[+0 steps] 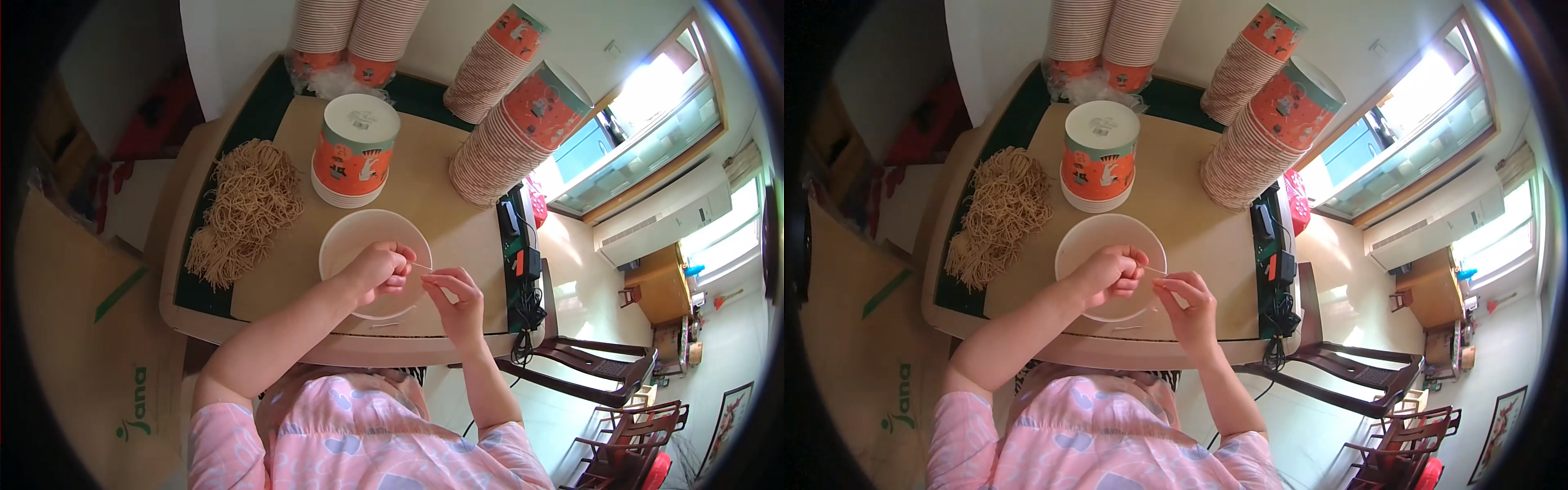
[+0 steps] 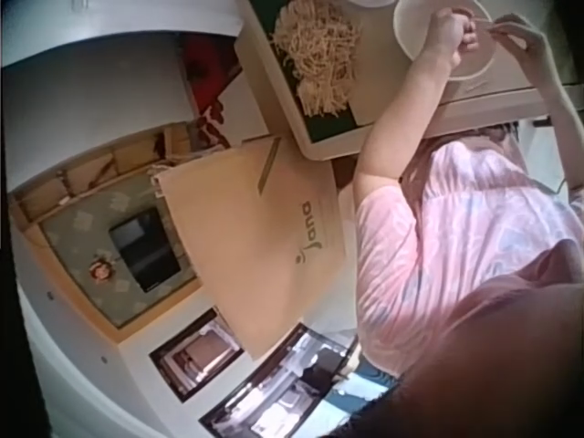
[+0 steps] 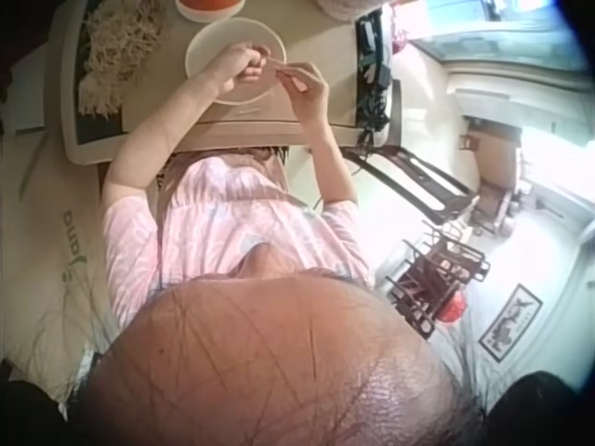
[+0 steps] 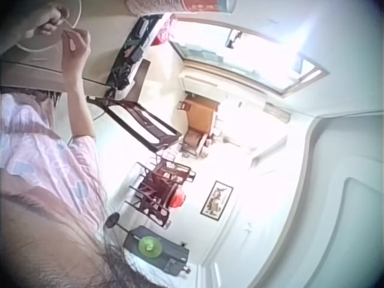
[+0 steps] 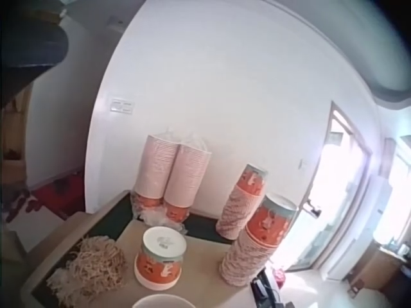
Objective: Attaching handles to paper buckets by threading strings through pre-punched holes.
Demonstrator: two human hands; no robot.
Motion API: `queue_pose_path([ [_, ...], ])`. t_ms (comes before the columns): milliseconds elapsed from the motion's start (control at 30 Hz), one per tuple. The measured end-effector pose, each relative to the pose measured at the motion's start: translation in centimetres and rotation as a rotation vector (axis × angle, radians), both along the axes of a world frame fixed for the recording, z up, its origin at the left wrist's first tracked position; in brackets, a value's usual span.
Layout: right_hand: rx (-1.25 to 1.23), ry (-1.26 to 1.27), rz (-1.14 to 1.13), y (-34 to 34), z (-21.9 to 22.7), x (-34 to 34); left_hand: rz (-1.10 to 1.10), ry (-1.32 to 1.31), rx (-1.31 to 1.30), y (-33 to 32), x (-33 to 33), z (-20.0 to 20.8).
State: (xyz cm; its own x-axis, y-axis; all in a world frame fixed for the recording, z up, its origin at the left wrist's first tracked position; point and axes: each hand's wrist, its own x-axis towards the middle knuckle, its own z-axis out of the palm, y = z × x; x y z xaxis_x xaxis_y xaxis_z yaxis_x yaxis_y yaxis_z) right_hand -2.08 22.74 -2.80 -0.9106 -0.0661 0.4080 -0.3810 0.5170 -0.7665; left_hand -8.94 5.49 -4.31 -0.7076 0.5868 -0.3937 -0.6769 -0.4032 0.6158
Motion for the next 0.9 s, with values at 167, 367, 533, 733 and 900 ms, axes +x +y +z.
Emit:
queue_pose_path([
  [167,-0.065,-0.189,-0.097,0.1,0.8,0.1,-0.261,0.114,-0.384,0.1,0.1,1.7],
  [367,0.022,-0.130,-0.021,0.2,1.4,-0.1,-0.388,0.270,-0.411,0.5,0.1,0.2],
  [533,0.075,-0.079,0.020,0.2,1.7,0.1,-0.384,0.168,-0.409,0.7,0.1,1.1],
  [733,0.145,-0.053,0.000,-0.2,2.3,0.0,-0.388,0.113,-0.363,0.4,-0.2,0.5],
  [900,0.363,0.062,0.013,0.7,2.1,-0.7,-0.372,0.167,-0.394,0.2,0.0,0.7],
])
